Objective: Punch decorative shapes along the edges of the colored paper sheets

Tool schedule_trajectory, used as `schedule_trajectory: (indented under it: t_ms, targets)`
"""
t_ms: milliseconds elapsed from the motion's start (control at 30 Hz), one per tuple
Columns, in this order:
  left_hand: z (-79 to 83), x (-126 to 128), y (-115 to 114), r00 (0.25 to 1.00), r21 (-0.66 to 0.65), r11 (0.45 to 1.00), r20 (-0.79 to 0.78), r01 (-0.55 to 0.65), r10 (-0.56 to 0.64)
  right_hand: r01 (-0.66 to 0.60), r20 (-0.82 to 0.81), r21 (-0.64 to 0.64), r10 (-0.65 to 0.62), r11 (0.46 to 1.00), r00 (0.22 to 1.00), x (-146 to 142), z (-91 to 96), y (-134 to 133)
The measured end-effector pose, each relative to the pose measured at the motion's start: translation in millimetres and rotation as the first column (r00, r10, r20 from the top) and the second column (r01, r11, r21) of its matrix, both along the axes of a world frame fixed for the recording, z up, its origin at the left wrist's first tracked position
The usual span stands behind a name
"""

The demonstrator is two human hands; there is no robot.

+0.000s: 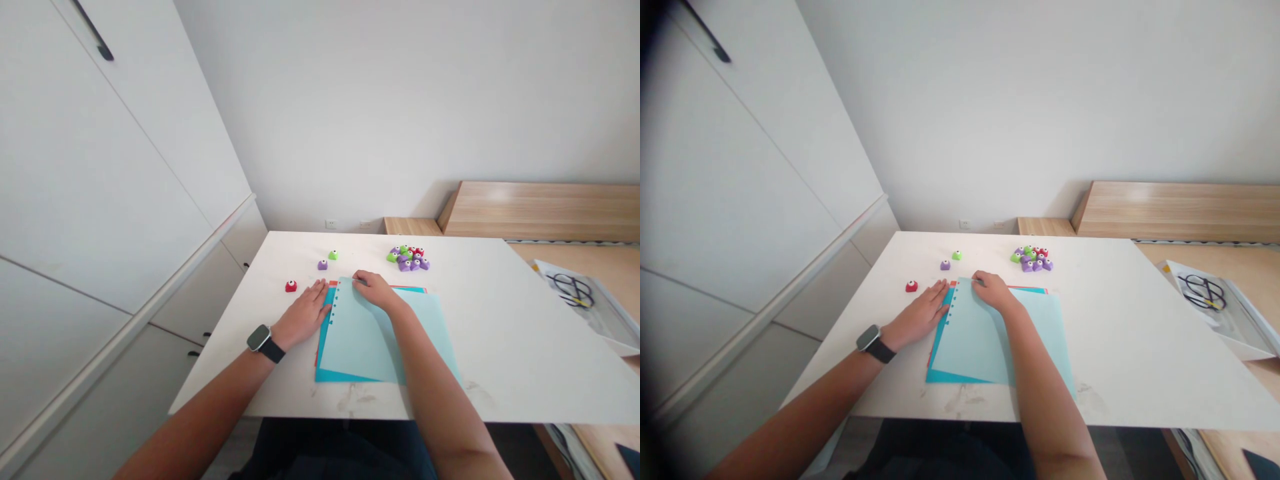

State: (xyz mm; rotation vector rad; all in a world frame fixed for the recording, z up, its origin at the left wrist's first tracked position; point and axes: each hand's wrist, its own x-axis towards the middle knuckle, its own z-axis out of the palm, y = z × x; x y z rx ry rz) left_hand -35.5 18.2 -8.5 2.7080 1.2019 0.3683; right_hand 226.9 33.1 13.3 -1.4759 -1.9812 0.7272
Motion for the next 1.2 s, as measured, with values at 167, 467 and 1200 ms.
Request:
schedule_trajectory:
  t_ms: [167,467,1200]
  targets:
    - [1.5,1.7,15.7,0.992,0.024,0.992,-0.027,-0.124,0.124,0.001,0.004,-0.006,-0.001,1.0,1.0,0.0,-1.0,0.5]
    - [2.1,3.8,39.9,0.963,0.001,0.978,-0.172,-0.209,0.206,0.013,0.01,-0.016,-0.012,1.0,1.0,0.4,-4.0,1.3]
    - [20.9,-74.7,31.1,0.922,0.013,0.925,0.082,-0.379,0.377,0.007,0.007,0.015,-0.007,1.0,1.0,-4.3,5.0,-4.6]
